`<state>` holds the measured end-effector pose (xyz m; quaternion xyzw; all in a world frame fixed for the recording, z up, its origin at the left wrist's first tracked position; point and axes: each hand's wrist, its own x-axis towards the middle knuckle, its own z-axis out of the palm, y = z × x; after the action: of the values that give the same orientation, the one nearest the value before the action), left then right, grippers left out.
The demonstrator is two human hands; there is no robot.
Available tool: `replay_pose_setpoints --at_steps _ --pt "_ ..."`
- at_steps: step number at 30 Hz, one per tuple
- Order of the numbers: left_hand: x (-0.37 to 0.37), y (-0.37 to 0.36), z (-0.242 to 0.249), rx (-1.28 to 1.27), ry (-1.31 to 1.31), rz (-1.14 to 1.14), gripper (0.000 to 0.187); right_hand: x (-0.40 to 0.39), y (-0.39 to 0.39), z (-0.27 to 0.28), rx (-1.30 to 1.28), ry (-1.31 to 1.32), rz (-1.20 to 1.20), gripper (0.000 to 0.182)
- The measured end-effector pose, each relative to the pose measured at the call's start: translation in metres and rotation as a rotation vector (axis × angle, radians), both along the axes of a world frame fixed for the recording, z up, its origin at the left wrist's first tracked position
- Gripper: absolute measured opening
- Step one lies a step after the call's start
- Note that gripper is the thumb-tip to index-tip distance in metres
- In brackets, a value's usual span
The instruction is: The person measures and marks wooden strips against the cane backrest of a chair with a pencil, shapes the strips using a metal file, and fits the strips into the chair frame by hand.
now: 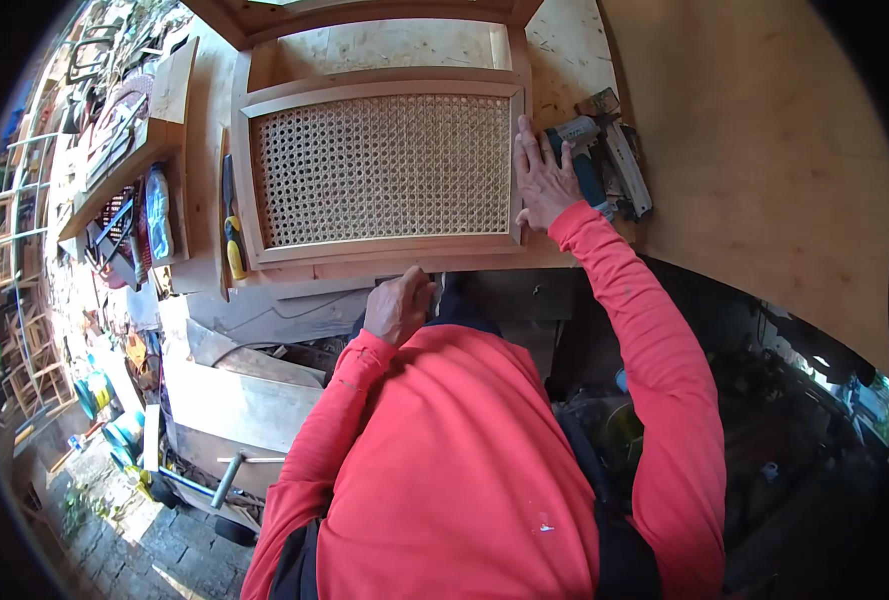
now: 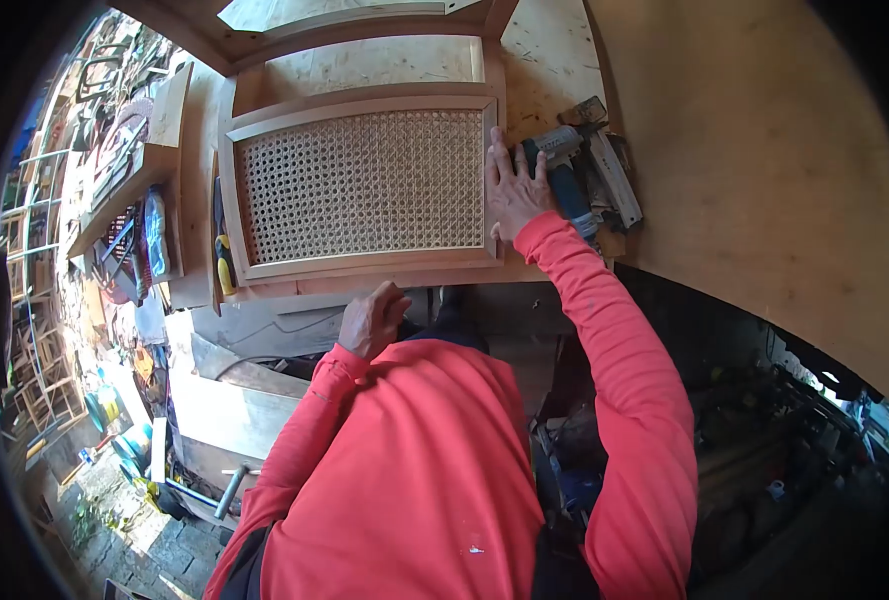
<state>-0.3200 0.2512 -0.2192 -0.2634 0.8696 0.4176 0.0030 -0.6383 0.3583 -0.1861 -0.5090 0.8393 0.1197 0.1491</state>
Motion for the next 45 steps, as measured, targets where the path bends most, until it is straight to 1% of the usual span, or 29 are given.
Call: replay_pose_setpoints --at_steps 2,5,8,11,12,14,16,18,20,22,25,28,29,31,34,35,38,39,41,43,45 --pt "0.008 -0.009 -0.003 -0.01 0.039 0.004 0.021 0.0 -0.001 0.0 0.01 0.027 0.012 0.143" --pt "0.026 -0.016 -0.004 0.026 0.065 0.071 0.021 0.002 -0.004 0.0 0.055 0.056 0.008 0.144" --pt "0.046 -0.022 -0.003 0.001 0.028 0.078 0.02 0.006 -0.007 0.006 0.07 0.068 0.002 0.144" --pt "0.054 -0.03 0.008 -0.089 0.033 0.085 0.021 0.008 -0.011 0.006 0.116 0.085 -0.022 0.145" --pt "0.053 -0.03 0.008 -0.075 0.026 0.101 0.021 0.008 -0.007 0.006 0.13 0.104 -0.031 0.147" --pt "0.057 -0.053 0.014 -0.114 -0.024 0.187 0.023 0.01 -0.014 0.003 0.141 0.113 -0.037 0.15" --pt "0.062 -0.07 0.016 -0.214 0.044 0.218 0.024 0.012 -0.019 0.007 0.15 0.09 -0.075 0.152" --pt "0.047 -0.084 0.018 -0.336 0.18 0.129 0.022 0.01 -0.017 -0.002 0.149 0.102 -0.058 0.151" --pt "0.017 -0.096 0.028 -0.464 0.293 0.053 0.016 0.007 -0.011 -0.004 0.109 0.086 -0.058 0.151" --pt "-0.005 -0.113 0.02 -0.474 0.306 -0.054 0.015 0.005 -0.008 -0.011 0.06 0.064 -0.075 0.153" --pt "-0.013 -0.128 0.008 -0.384 -0.041 -0.116 0.018 0.004 -0.011 -0.011 0.105 0.09 -0.063 0.149" --pt "-0.022 -0.137 0.0 -0.295 -0.099 -0.111 0.022 0.003 -0.007 -0.014 0.047 0.096 -0.039 0.149" --pt "-0.022 -0.133 -0.002 -0.301 -0.145 -0.111 0.023 0.001 -0.005 -0.015 0.04 0.088 -0.035 0.149" --pt "-0.025 -0.129 0.017 -0.32 -0.235 -0.116 0.025 0.001 -0.005 -0.016 0.02 0.072 -0.035 0.149" --pt "-0.03 -0.146 0.028 -0.556 0.302 -0.03 0.03 0.002 -0.005 -0.015 0.008 0.063 -0.046 0.15" --pt "-0.036 -0.156 0.03 -0.59 0.375 0.039 0.033 0.003 -0.002 -0.014 0.006 0.06 -0.052 0.15" --pt "-0.045 -0.173 0.021 -0.675 0.459 0.103 0.031 0.005 -0.007 -0.008 -0.004 0.061 -0.038 0.15" --pt "-0.042 -0.172 0.012 -0.675 0.485 0.094 0.027 0.005 -0.007 -0.007 -0.007 0.066 -0.032 0.15" --pt "-0.038 -0.172 -0.005 -0.697 0.448 0.093 0.023 0.007 -0.01 -0.006 -0.001 0.062 -0.032 0.149" --pt "-0.038 -0.173 -0.005 -0.711 0.437 0.097 0.017 0.006 -0.009 -0.005 0.02 0.053 -0.044 0.15" --pt "-0.037 -0.168 -0.007 -0.694 0.42 0.105 0.017 0.002 -0.002 -0.01 -0.052 0.025 -0.016 0.154"
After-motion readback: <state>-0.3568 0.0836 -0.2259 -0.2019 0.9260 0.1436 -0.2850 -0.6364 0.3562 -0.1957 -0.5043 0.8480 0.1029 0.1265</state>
